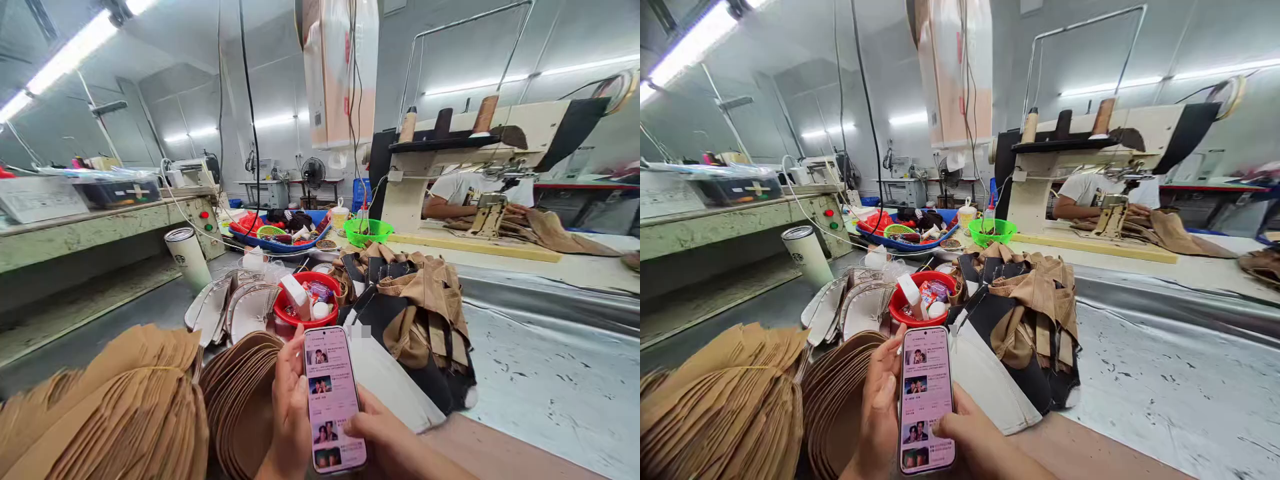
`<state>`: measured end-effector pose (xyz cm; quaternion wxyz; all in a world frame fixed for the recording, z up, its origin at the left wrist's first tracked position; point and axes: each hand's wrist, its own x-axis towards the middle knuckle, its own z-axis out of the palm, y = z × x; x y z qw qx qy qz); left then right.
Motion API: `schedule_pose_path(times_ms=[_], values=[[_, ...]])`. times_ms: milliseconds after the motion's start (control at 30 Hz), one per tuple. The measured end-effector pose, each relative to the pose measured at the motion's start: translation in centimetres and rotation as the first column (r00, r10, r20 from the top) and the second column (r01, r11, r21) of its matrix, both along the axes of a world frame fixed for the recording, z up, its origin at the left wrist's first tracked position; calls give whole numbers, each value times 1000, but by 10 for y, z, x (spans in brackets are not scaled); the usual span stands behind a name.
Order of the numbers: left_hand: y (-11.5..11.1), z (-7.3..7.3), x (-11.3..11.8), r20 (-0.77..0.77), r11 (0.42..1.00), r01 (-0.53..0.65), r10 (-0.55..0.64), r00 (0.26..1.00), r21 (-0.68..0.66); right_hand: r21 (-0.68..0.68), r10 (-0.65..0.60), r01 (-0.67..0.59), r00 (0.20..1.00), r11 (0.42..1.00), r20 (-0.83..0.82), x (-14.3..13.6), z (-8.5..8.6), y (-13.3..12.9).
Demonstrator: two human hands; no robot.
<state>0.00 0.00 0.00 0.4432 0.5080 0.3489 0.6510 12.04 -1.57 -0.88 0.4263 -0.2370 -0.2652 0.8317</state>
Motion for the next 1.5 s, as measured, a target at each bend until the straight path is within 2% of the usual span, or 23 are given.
schedule_pose_path(times_ms=[133, 400, 800, 1100, 1300, 1500], values=[[2, -1, -2, -8, 1000, 1, -1, 1000, 13, 36, 22, -23, 1000, 999, 15, 1, -5, -1], [2, -3, -3, -17, 998, 28, -27, 999, 64, 76, 40, -40, 999, 996, 12, 2, -3, 0], [1, 0, -2, 0, 999, 18, -18, 1000, 37, -29, -11, 11, 1000, 1000, -11, 0, -11, 0], [1, -2, -2, 10, 999, 30, -31, 999, 29, 22, 21, -22, 999, 1000, 48, 2, 0, -1], [1, -3, -3, -21, 1000, 11, -10, 1000, 27, -26, 16, -14, 998, 1000, 53, 1, 0, 0], [1, -3, -3, -8, 1000, 20, -19, 1000, 24, -15, 11, -10, 999, 1000, 40, 2, -1, -1]])
